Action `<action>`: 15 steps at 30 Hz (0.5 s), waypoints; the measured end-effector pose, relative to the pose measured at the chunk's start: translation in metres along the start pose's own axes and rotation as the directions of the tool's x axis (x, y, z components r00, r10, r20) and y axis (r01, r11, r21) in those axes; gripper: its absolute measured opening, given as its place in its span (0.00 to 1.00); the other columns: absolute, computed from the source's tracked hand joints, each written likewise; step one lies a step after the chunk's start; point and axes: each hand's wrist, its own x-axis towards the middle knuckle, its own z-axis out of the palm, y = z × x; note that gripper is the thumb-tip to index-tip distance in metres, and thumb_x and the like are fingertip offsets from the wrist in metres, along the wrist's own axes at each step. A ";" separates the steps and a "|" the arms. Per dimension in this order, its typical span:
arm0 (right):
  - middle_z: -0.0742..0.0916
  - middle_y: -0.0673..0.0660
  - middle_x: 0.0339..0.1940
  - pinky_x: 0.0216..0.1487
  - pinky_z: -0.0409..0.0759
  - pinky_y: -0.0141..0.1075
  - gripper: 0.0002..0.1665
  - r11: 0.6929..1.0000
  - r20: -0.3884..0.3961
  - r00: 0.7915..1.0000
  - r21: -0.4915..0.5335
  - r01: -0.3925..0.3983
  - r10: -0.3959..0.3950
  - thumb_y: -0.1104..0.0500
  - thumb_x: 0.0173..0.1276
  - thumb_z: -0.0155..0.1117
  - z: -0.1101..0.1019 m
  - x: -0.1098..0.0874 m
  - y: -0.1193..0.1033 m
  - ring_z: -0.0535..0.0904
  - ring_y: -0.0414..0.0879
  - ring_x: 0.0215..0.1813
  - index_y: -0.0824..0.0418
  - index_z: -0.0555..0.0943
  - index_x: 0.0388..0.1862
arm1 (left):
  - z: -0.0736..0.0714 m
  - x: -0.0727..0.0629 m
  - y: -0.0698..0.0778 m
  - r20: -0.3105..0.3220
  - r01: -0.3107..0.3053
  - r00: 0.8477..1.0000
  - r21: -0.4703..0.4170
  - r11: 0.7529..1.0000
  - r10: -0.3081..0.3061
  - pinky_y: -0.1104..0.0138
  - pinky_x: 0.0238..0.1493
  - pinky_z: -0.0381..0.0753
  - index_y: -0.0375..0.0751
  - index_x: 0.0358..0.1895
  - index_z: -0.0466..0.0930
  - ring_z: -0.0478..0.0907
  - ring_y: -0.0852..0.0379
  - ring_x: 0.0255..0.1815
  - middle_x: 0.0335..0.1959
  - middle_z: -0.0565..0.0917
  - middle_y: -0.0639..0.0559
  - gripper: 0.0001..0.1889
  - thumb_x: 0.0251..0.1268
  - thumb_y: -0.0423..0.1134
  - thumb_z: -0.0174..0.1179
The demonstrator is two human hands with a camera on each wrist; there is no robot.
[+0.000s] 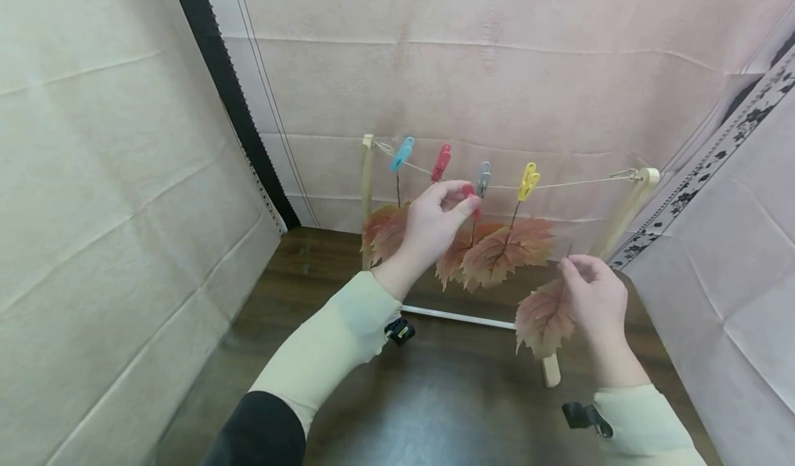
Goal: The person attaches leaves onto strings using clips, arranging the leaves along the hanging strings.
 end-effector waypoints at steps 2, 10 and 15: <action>0.85 0.59 0.42 0.43 0.68 0.37 0.23 1.000 0.011 1.000 -0.017 0.019 -0.018 0.44 0.68 0.56 0.000 0.002 -0.002 0.76 0.47 0.45 0.62 0.81 0.47 | 0.004 0.005 0.006 0.005 -0.012 1.000 0.018 1.000 0.012 0.70 0.45 0.75 0.43 0.51 0.79 0.77 0.62 0.44 0.42 0.81 0.54 0.17 0.62 0.47 0.60; 0.84 0.59 0.46 0.46 0.68 0.40 0.25 1.000 0.021 1.000 -0.008 -0.004 0.004 0.42 0.67 0.55 0.004 0.013 -0.008 0.75 0.50 0.49 0.59 0.80 0.50 | 0.018 0.021 0.026 0.041 -0.016 0.999 0.093 0.995 0.013 0.74 0.42 0.74 0.48 0.51 0.78 0.77 0.67 0.41 0.43 0.81 0.60 0.16 0.63 0.50 0.59; 0.84 0.60 0.45 0.46 0.69 0.42 0.24 1.000 -0.006 1.000 0.004 0.002 -0.002 0.43 0.68 0.55 0.007 0.020 -0.014 0.76 0.52 0.50 0.61 0.80 0.49 | 0.029 0.031 0.039 0.046 0.011 0.999 0.100 0.995 -0.016 0.75 0.39 0.74 0.50 0.49 0.77 0.75 0.69 0.42 0.38 0.81 0.63 0.13 0.65 0.49 0.57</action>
